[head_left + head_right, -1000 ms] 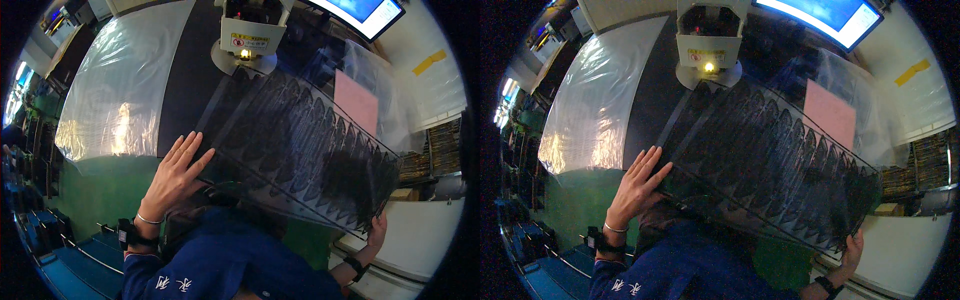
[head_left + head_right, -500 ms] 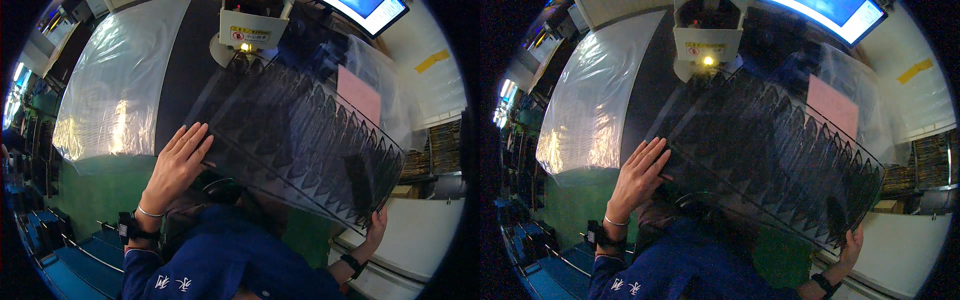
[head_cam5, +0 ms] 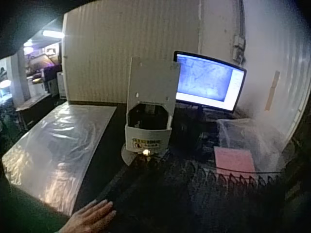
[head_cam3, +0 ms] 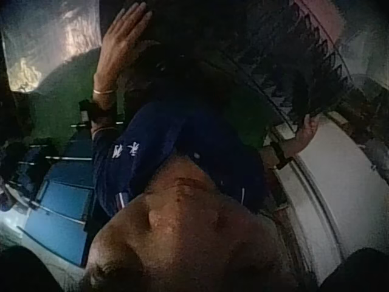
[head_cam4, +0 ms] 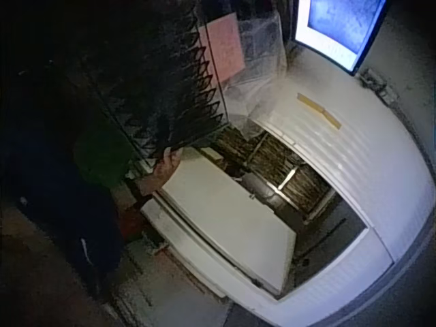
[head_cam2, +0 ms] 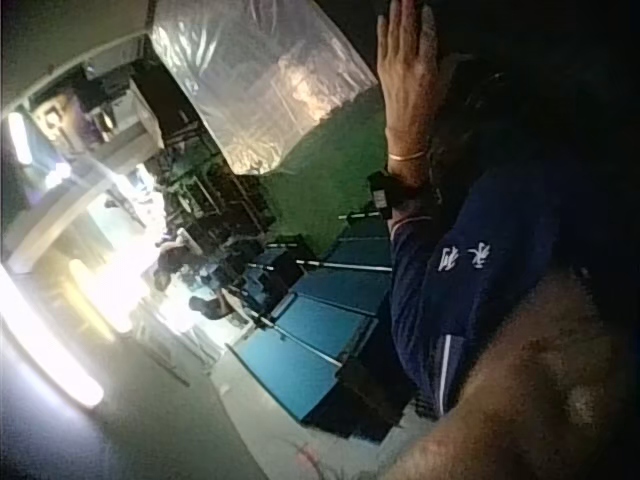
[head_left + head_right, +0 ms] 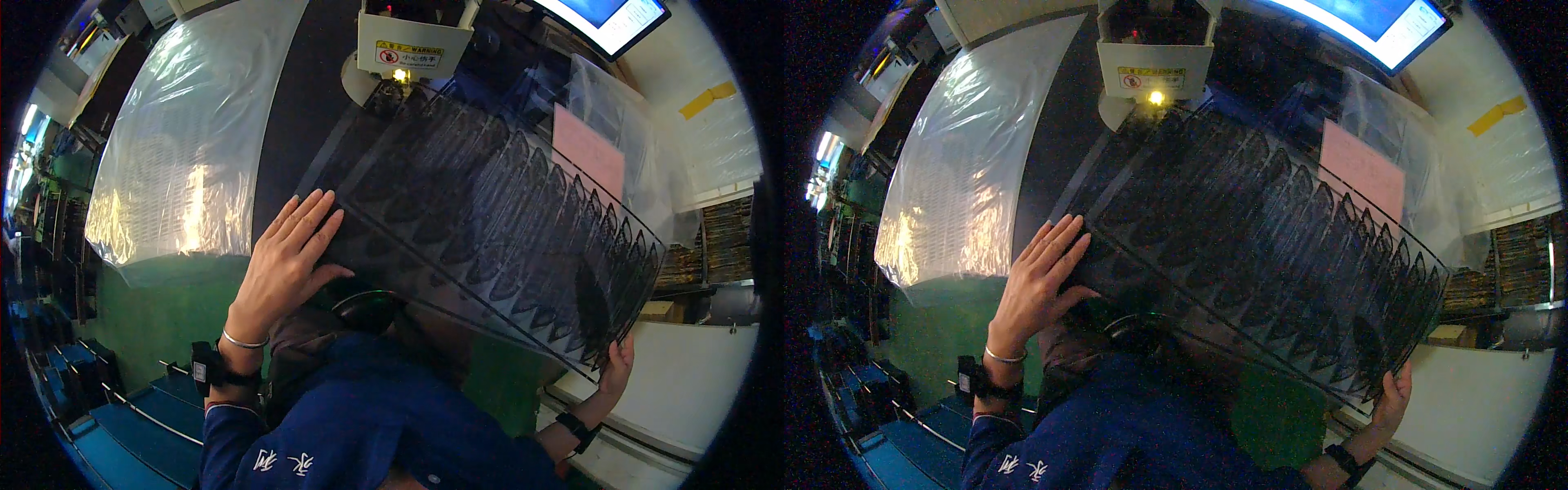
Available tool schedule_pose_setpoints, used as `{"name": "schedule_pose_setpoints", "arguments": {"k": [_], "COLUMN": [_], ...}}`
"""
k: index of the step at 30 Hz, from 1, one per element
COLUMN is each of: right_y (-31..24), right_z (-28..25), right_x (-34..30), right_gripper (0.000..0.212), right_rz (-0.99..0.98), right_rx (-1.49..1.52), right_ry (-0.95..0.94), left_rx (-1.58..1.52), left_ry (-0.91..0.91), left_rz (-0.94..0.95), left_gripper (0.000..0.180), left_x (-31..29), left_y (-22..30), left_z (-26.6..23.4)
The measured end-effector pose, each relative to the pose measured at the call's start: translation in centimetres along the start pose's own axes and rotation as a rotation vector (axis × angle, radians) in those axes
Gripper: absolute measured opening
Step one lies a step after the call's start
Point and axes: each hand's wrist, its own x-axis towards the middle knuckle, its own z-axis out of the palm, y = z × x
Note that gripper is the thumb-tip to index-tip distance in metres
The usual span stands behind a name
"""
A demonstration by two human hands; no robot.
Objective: The recorder inspects mesh sheets and places them into plastic bags on an assembly table.
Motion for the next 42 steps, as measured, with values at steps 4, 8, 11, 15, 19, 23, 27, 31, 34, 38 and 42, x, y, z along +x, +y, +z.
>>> {"name": "schedule_pose_setpoints", "arguments": {"k": [4, 8, 11, 15, 19, 23, 27, 31, 34, 38, 42], "right_y": [0.0, 0.1, 0.7, 0.2, -0.3, 0.1, -0.2, -0.2, 0.2, 0.2, -0.9], "right_z": [-0.1, -0.1, -1.0, 0.1, 0.3, -1.0, -0.1, -0.3, -0.4, -0.6, 0.6], "right_x": [0.3, 0.1, 0.5, 0.5, 0.4, 0.5, 0.7, 0.8, 0.8, 0.8, 0.4], "right_gripper": [0.057, 0.057, 0.056, 0.052, 0.055, 0.055, 0.055, 0.054, 0.054, 0.055, 0.056], "right_rz": [-0.008, -0.017, -0.017, -0.027, -0.004, 0.038, 0.016, -0.005, -0.051, -0.065, -0.031], "right_rx": [0.004, -0.015, -0.078, -0.02, 0.03, -0.031, 0.015, 0.012, -0.004, -0.029, -0.044], "right_ry": [-0.043, -0.025, 0.016, 0.008, -0.052, 0.021, -0.034, -0.062, -0.01, -0.026, -0.002], "left_rx": [-0.006, -0.008, -0.014, -0.009, -0.002, -0.001, -0.02, -0.029, -0.028, -0.024, -0.063], "left_ry": [0.01, 0.011, 0.017, 0.022, 0.023, 0.023, 0.022, 0.02, 0.022, 0.023, 0.121], "left_rz": [-0.006, -0.001, -0.008, -0.002, 0.0, -0.001, -0.009, -0.022, -0.017, -0.022, 0.046], "left_gripper": [0.073, 0.074, 0.075, 0.075, 0.074, 0.074, 0.075, 0.077, 0.076, 0.077, 0.067], "left_x": [0.2, 0.3, 0.2, 0.4, 0.4, 0.3, 0.4, 0.4, 0.3, 0.1, -0.6], "left_y": [-0.1, -0.3, -0.3, -0.4, -0.5, -0.6, -0.4, -0.4, -0.5, -0.6, -0.3], "left_z": [0.0, 0.3, 0.0, 0.1, 0.2, 0.3, 0.3, 0.2, 0.2, 0.3, 0.3]}}
